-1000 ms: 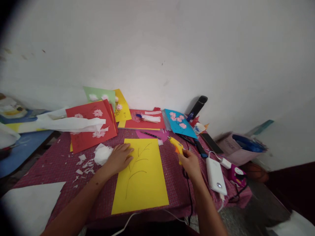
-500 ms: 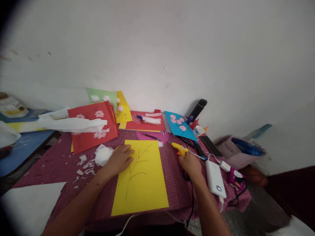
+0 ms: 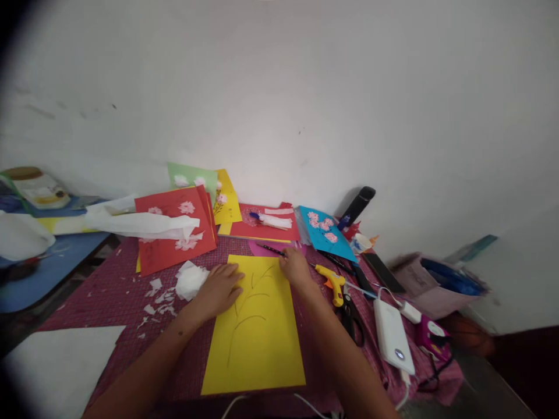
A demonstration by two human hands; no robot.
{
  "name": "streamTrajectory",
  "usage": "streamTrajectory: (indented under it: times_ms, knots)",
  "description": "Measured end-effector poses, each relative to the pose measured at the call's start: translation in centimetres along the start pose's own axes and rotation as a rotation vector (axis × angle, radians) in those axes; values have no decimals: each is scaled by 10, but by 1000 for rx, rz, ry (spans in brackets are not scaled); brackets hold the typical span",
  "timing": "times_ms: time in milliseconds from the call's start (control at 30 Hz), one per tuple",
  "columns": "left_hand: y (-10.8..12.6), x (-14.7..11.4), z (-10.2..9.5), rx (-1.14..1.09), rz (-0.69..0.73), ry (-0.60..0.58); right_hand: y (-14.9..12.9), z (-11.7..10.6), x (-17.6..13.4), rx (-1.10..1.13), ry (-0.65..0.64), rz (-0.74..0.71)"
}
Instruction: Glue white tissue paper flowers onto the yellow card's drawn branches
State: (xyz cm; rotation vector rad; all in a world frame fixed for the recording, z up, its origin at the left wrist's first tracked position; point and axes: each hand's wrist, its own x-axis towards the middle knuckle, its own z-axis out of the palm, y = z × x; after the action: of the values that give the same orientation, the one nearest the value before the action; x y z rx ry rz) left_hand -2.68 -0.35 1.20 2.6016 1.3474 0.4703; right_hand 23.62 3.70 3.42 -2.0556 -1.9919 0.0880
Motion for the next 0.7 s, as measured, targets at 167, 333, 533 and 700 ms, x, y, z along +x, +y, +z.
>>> streamTrajectory:
  times_ms: [167,333,533,700]
  knots:
    - [0,-1,-1,4,8,15,-20,17,36,6,-15,32]
    - [1,0,0,-19,4,31,-17,12,12,83,-24,9]
    - [7,6,-5,-95,-20,165,-20,4,-51,724,-146,-66]
    - [12,10,-8,-86,202,59,-17,-5,-81,1017,-384,42]
